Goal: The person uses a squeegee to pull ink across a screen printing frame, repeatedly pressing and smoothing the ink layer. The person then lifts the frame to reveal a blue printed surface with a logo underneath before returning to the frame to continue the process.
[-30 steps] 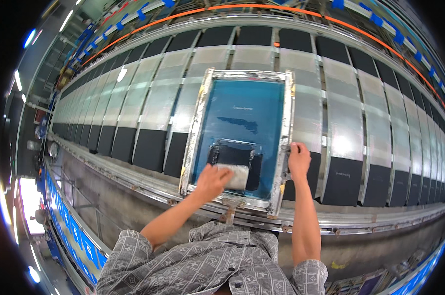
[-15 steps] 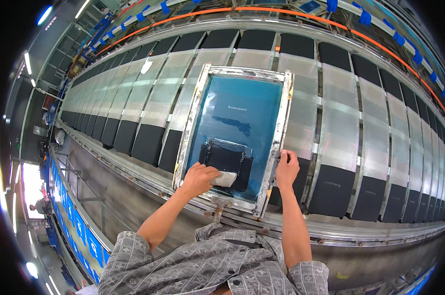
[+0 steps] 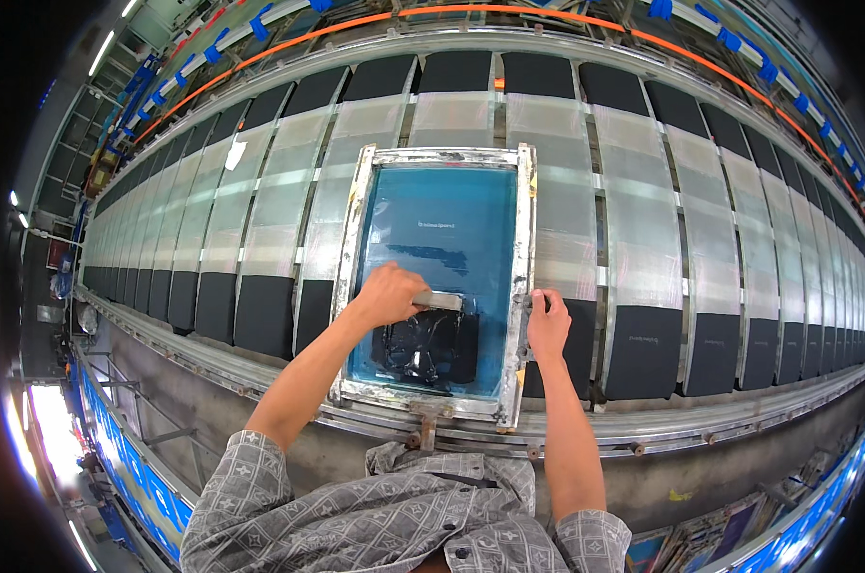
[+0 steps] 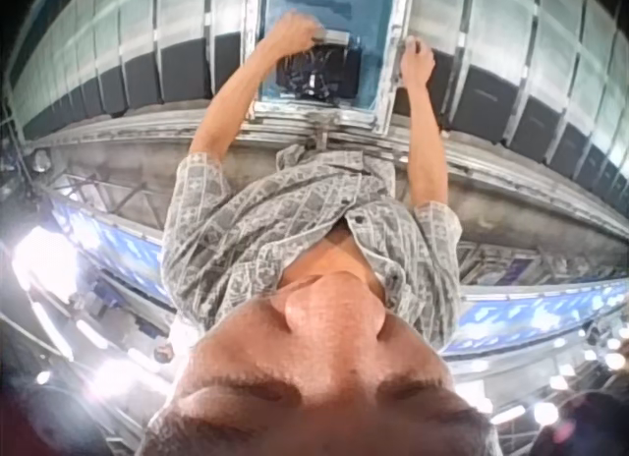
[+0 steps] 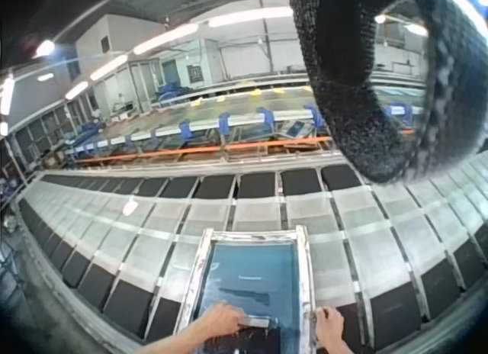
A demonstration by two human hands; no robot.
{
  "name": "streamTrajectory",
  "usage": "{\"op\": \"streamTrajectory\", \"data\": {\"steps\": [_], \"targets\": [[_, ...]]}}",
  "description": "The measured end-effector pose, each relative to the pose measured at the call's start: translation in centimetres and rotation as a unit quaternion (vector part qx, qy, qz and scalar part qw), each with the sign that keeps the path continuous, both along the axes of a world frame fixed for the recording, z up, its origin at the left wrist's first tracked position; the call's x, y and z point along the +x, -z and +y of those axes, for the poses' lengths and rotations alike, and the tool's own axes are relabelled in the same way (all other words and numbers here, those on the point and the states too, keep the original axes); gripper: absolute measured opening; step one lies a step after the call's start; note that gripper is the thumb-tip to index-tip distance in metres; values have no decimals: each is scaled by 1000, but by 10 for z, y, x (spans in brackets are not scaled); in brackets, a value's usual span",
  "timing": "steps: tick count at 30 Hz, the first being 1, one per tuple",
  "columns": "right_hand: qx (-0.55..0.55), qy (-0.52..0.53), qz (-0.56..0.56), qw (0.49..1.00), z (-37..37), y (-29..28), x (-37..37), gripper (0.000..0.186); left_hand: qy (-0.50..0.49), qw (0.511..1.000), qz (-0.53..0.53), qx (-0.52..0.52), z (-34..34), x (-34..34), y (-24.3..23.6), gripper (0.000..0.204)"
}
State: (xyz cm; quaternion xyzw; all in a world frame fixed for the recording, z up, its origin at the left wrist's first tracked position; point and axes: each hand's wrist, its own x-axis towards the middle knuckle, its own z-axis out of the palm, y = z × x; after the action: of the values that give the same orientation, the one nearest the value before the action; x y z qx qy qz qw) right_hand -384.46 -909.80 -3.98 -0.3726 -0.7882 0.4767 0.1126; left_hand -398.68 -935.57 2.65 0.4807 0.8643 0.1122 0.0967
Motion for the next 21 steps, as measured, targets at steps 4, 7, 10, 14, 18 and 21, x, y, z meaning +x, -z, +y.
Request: {"op": "streamTrajectory", "data": {"steps": [4,7,10,14,18,21], "targets": [[-16,4,9,1000,-1,7,2,29,-39,999,-14,-21,-8,22,0,20],[-11,-4,-16,1000,9,12,5,30,2,998,-29,-58,-20,67,-1,20],[-41,-26,-48,998,16,12,4,31,19,997,-61,-42,-38,91,-1,25],[-176,34,-20,984,10,-1,0,27,-4,999,-14,-47,-23,48,-12,25],[-129,42,-23,991,7,14,-3,32,-36,999,-4,-15,-8,13,-7,26],[-127,45,-23,991,8,16,-4,32,-56,998,-2,9,-18,41,2,38]]}}
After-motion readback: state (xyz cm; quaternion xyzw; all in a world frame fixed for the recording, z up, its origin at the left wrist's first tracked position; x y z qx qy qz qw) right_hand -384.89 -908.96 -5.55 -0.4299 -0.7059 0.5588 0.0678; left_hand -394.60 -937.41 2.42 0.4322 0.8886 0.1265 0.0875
